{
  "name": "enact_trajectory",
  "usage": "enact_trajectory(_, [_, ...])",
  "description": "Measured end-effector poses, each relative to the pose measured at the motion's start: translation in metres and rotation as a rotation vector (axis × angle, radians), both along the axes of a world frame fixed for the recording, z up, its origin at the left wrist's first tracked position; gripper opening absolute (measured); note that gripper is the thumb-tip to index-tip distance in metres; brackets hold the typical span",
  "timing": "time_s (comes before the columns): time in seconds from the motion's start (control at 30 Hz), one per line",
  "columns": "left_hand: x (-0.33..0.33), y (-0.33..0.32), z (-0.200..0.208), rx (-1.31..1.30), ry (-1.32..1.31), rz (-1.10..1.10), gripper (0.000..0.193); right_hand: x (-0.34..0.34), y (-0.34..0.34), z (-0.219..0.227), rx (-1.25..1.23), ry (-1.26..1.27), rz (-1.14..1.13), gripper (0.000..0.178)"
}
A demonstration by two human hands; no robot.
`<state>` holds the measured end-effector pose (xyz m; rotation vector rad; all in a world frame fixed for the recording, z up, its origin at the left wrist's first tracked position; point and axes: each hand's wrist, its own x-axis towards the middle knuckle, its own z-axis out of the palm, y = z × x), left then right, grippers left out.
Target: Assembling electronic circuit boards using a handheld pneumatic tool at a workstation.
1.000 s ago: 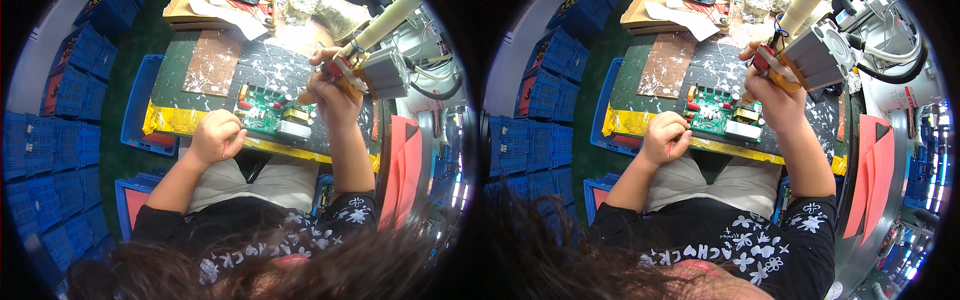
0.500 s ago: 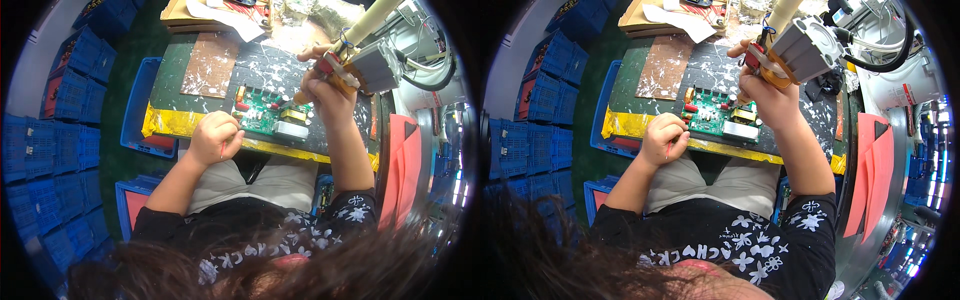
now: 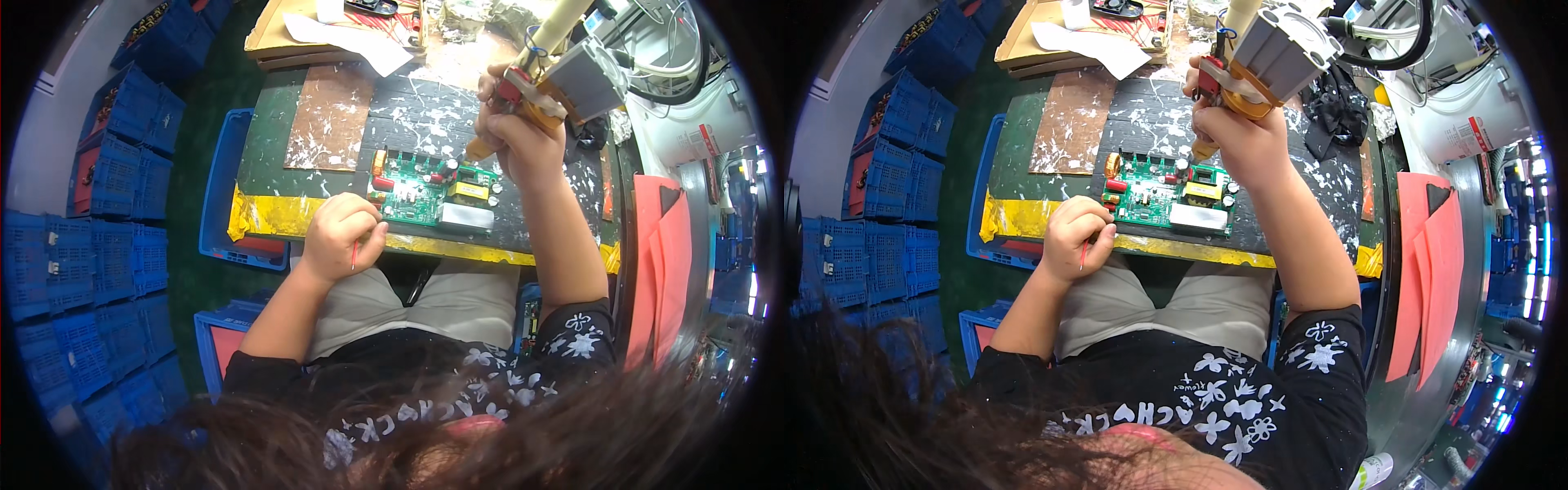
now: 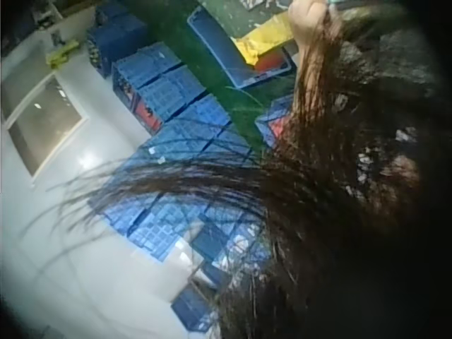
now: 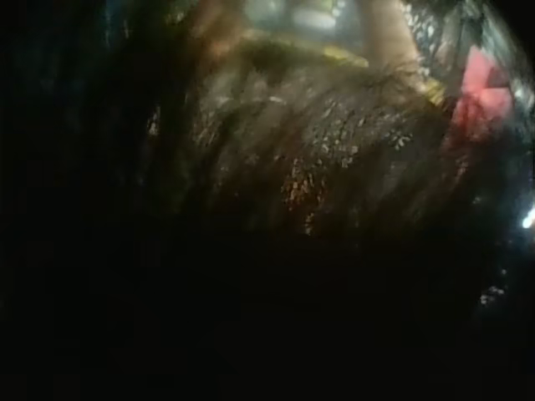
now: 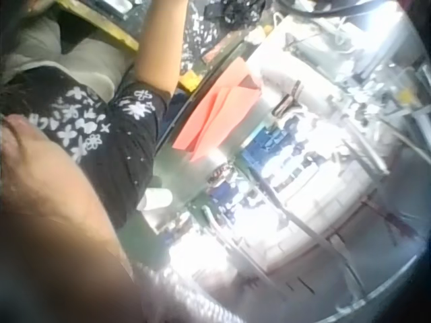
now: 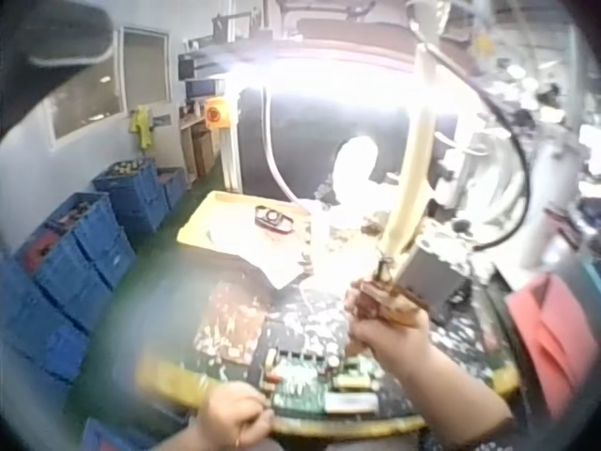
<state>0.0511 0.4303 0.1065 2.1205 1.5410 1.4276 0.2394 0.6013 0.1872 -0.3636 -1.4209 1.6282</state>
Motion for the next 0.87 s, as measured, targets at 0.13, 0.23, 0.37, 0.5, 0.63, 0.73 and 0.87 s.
enact_trajectory(0.13, [0.0, 0.0, -0.002, 0.011, -0.005, 0.008, 0.016, -0.001, 0.002, 0.001, 0.004, -0.031, -0.002, 0.052])
enact_trajectory(0.23, [0.0, 0.0, -0.002, 0.005, -0.009, 0.008, 0.016, 0.0, 0.0, 0.011, 0.109, -0.113, -0.027, 0.053])
enact_trajectory(0.37, [-0.001, -0.001, -0.003, 0.002, -0.014, 0.018, 0.017, 0.004, -0.016, 0.019, 0.133, 0.022, -0.018, 0.054])
enact_trajectory(0.5, [-0.003, -0.001, -0.003, 0.019, -0.02, -0.007, 0.013, 0.001, -0.043, 0.023, 0.084, 0.02, 0.024, 0.053])
enact_trajectory(0.63, [-0.003, 0.0, -0.005, 0.021, -0.022, -0.013, 0.013, -0.016, -0.044, 0.011, 0.108, 0.032, 0.053, 0.052])
enact_trajectory(0.73, [-0.003, -0.001, -0.005, 0.021, -0.014, -0.003, 0.013, -0.018, -0.04, 0.007, 0.109, -0.02, 0.049, 0.053])
enact_trajectory(0.87, [-0.003, -0.002, -0.006, 0.018, -0.013, -0.01, 0.012, -0.017, -0.04, 0.001, 0.107, 0.001, 0.055, 0.055])
